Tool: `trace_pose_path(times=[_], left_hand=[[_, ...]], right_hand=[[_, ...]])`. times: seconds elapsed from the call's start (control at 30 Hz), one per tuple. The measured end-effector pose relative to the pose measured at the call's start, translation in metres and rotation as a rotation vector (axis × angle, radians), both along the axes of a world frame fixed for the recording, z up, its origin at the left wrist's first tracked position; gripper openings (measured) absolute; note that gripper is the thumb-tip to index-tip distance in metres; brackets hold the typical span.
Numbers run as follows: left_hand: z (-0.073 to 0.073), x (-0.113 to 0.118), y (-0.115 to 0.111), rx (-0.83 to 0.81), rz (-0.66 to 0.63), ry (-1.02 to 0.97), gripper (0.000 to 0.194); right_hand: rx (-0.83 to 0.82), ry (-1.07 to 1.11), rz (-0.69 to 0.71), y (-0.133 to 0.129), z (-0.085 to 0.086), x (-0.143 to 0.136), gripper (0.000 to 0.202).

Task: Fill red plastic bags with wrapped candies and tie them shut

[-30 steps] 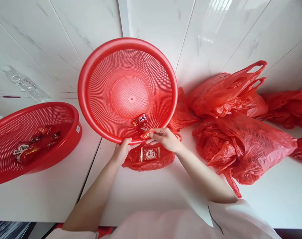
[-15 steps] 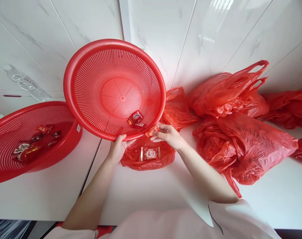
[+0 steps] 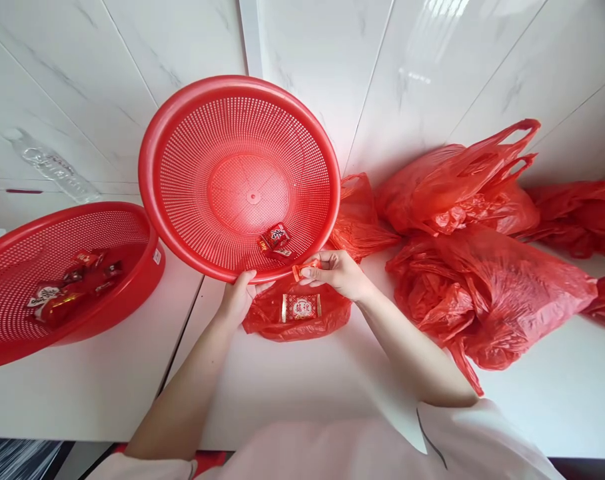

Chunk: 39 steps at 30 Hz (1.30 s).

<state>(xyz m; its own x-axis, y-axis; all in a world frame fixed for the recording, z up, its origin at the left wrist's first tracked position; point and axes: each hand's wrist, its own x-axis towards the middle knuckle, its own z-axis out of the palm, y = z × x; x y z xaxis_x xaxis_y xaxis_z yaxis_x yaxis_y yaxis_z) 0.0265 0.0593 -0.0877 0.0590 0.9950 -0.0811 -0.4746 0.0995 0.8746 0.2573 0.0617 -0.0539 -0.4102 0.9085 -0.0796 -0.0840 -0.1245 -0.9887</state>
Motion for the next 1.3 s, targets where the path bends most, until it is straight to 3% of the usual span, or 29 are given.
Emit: trace_pose_path(times=[0.1, 0.17, 0.23, 0.3, 0.43, 0.5, 0.63, 0.77, 1.07, 1.3], left_hand=[[0.002, 0.0, 0.0, 0.007, 0.036, 0.001, 0.048], [0.002, -0.001, 0.001, 0.007, 0.059, 0.003, 0.048], [0.001, -0.002, 0.002, 0.008, 0.078, 0.012, 0.047], [0.0, -0.004, 0.003, 0.006, 0.083, 0.026, 0.046], [0.001, 0.0, -0.003, 0.001, 0.016, 0.043, 0.054], [0.002, 0.004, -0.007, -0.008, -0.039, 0.059, 0.057], [0.003, 0.008, -0.012, -0.041, -0.149, 0.096, 0.054], [0.002, 0.006, -0.01, -0.044, -0.152, 0.097, 0.058], [-0.002, 0.005, -0.009, -0.07, -0.212, 0.09, 0.05], [-0.003, 0.003, -0.008, -0.091, -0.223, 0.077, 0.049]], right_hand=[[0.03, -0.185, 0.002, 0.002, -0.002, 0.004, 0.042], [0.107, -0.475, -0.035, 0.003, -0.003, 0.006, 0.044], [0.246, -0.805, -0.153, 0.001, -0.002, 0.007, 0.038], [0.393, -0.962, -0.278, -0.001, 0.002, 0.007, 0.031], [0.686, -0.79, -0.311, -0.008, 0.011, 0.003, 0.031], [0.803, -0.773, -0.259, -0.01, 0.012, 0.0, 0.034], [0.923, -0.897, -0.069, -0.009, 0.002, -0.004, 0.059], [0.947, -0.919, 0.078, -0.006, -0.006, -0.003, 0.049], [0.921, -0.873, 0.05, -0.001, -0.01, -0.002, 0.045], [0.795, -0.642, 0.115, -0.004, 0.006, 0.003, 0.025]])
